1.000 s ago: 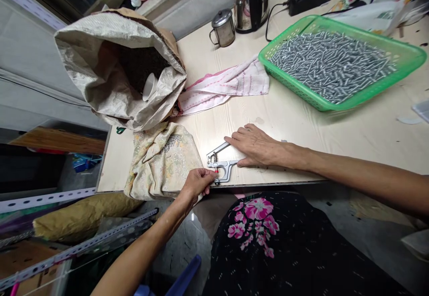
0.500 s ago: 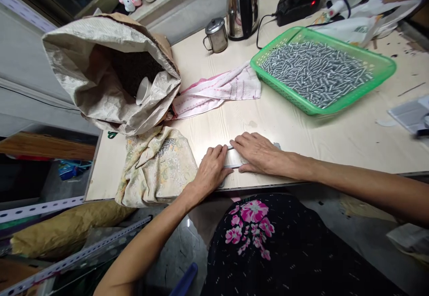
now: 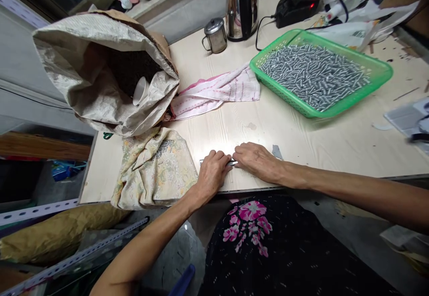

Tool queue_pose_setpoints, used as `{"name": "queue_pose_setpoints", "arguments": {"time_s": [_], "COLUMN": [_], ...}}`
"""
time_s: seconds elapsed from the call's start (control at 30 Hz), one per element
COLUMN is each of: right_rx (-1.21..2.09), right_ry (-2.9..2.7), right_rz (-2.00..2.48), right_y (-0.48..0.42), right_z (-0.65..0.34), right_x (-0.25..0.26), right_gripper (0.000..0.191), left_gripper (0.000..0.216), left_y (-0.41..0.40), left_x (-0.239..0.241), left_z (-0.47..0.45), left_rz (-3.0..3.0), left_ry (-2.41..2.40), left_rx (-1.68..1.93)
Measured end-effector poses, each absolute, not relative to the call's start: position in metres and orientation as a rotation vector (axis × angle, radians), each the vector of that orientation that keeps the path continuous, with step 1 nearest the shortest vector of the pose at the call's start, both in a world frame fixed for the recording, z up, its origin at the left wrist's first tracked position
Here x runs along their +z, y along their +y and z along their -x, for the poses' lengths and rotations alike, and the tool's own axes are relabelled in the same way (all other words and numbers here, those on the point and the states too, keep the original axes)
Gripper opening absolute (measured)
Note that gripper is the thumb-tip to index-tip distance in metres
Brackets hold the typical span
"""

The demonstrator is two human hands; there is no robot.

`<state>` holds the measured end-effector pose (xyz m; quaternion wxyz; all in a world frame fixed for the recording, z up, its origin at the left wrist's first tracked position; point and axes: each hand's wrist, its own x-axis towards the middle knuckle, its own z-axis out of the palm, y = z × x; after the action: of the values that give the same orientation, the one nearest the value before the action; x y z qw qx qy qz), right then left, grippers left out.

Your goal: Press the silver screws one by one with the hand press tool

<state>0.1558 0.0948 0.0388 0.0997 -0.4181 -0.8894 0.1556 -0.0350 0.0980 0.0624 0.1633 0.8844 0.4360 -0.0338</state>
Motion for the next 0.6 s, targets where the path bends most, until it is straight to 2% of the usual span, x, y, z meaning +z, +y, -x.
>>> {"name": "queue_pose_setpoints", "arguments": {"time_s": [0.03,0.17,0.33,0.5,0.6], "right_rx": [0.448,0.481,0.437,0.265,0.179], "right_ry": [-2.631,-2.685,-2.676,-2.67,-2.752], "right_rz": [1.244,1.177,1.257,1.337,1.155], "right_y": [0.097,0.116,0.141,0.161,0.153], "right_z": [-0.158,-0.172,-0.176,-0.16,-0.136], "right_x": [0.041,0.05,0.048,0.051,0.062], "right_gripper": [0.011,0.034,0.019,0.016,0.015], "left_gripper": [0.02,0.041,0.054,0.061,0.066], "left_y": [0.097,0.074,0.029,0.022,0.025], "left_x": [0.062,0.055,0.038,0.032,0.032], "left_z": [0.036,0.038,0.029,0.022,0.021], "left_rz": [-2.526,-2.583,-2.617,-2.52,-2.511], "left_ry": [1.252,1.327,1.162,1.126,1.115], "left_rx": [-0.066,0.175,0.282,0.327,0.359]}}
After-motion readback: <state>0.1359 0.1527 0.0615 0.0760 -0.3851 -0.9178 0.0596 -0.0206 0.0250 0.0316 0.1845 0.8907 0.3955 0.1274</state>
